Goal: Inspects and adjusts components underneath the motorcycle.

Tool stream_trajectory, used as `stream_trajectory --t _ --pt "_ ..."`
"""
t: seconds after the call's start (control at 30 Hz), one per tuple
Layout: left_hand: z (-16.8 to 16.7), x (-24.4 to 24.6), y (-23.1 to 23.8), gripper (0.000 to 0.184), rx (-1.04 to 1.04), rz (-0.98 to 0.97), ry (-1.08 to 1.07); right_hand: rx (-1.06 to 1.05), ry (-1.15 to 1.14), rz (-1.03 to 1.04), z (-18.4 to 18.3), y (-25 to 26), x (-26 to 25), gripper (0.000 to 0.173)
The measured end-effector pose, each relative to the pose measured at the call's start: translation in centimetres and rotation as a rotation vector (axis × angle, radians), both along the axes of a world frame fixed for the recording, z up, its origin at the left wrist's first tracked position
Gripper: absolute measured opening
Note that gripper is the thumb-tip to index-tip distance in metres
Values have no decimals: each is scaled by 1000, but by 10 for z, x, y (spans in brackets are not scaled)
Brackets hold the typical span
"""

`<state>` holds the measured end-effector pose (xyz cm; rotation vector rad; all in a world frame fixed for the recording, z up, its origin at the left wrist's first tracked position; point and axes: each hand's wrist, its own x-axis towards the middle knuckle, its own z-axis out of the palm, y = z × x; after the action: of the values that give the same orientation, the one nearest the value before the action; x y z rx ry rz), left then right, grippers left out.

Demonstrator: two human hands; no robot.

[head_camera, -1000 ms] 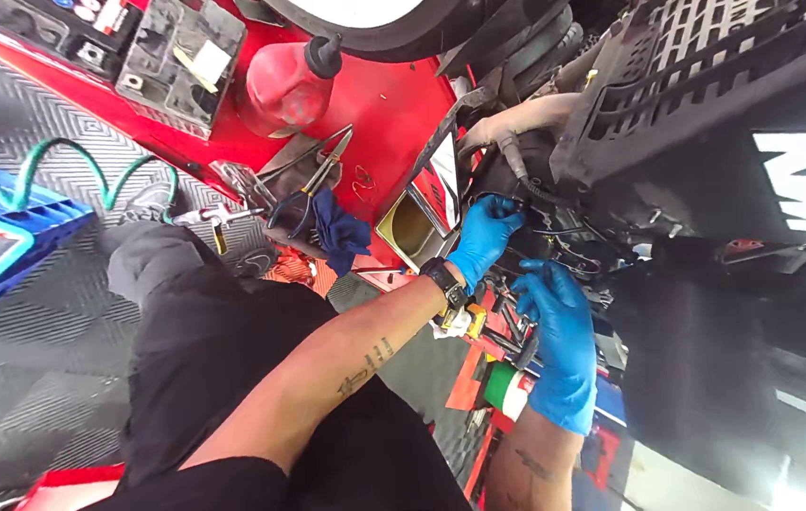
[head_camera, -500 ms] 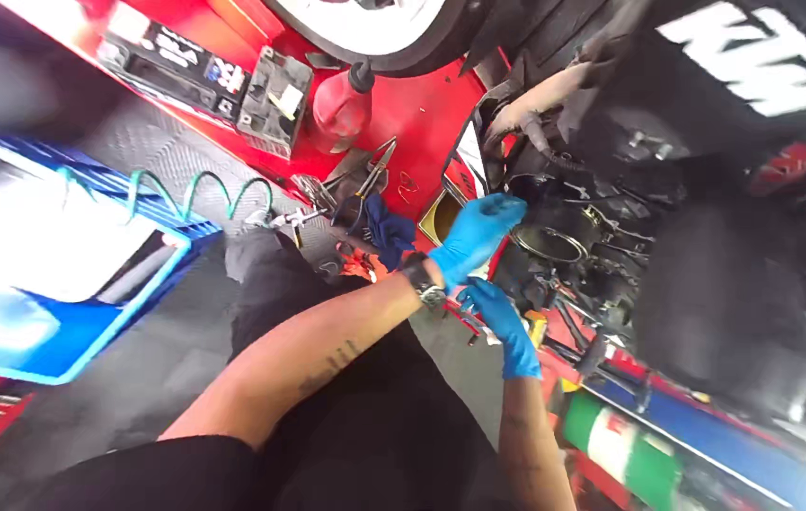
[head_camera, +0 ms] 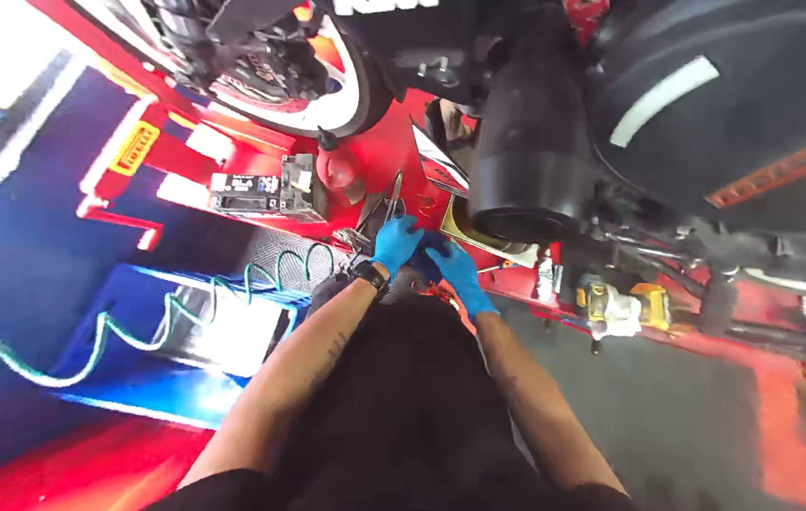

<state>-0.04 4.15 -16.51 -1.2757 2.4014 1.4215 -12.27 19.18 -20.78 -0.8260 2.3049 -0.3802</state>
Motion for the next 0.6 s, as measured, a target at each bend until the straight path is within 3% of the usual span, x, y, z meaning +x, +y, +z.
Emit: stream_trajectory --t 0.1,0.17,0.27,0.4,0.53,0.6 --pt "-13 -8 3 49 -67 -103 -15 -171 -111 -65 0 -22 13 36" --pt "-8 -3 -5 59 -43 -217 51 -431 -199 -121 40 -20 17 26" --pt "23 13 -10 43 164 -258 343 -870 -437 -367 95 -5 12 13" --pt "75 19 -2 32 219 -131 499 -1151 -578 -586 119 -2 3 22" --pt "125 -1 31 27 215 55 624 -1173 -482 -420 148 -18 44 48" --pt "144 -8 50 28 227 93 679 -1295 -497 -510 164 -33 68 45"
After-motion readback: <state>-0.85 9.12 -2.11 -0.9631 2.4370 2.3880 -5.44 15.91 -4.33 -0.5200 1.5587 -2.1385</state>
